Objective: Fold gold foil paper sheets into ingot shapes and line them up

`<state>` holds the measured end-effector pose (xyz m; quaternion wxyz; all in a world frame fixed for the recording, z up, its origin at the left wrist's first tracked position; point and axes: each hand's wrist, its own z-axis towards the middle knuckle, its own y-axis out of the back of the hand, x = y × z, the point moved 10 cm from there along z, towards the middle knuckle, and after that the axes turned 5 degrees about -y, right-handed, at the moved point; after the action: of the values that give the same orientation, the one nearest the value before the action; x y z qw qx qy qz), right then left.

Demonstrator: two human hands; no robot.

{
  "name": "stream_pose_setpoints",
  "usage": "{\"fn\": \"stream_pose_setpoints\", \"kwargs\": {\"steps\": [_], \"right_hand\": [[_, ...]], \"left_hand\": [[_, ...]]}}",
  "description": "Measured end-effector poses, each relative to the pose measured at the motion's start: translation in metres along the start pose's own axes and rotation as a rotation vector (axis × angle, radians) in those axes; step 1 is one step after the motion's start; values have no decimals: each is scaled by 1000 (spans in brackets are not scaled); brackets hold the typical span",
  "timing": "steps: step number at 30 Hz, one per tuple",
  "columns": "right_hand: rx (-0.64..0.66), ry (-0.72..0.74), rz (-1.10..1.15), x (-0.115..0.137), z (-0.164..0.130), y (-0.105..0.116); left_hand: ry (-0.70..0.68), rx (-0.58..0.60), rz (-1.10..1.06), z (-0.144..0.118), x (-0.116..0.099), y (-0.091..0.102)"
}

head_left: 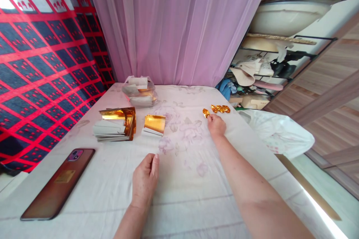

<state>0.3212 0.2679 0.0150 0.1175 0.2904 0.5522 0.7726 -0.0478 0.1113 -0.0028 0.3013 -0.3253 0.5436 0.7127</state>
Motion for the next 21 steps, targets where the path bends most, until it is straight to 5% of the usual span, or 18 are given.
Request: {"fn": "stream_pose_setpoints", "kwargs": {"steps": [10,15,18,21], "right_hand": [[31,88,-79,10,6,-5],[33,157,-78,15,3,-8],[43,207,-79,19,1,-9],[54,247,-86,22,0,-11]], "left_hand": [[11,21,18,2,4,-2],[82,145,24,6,8,-8],[-13,222,113,18,-11,-9],[-239,139,271,38,-37,0]]}}
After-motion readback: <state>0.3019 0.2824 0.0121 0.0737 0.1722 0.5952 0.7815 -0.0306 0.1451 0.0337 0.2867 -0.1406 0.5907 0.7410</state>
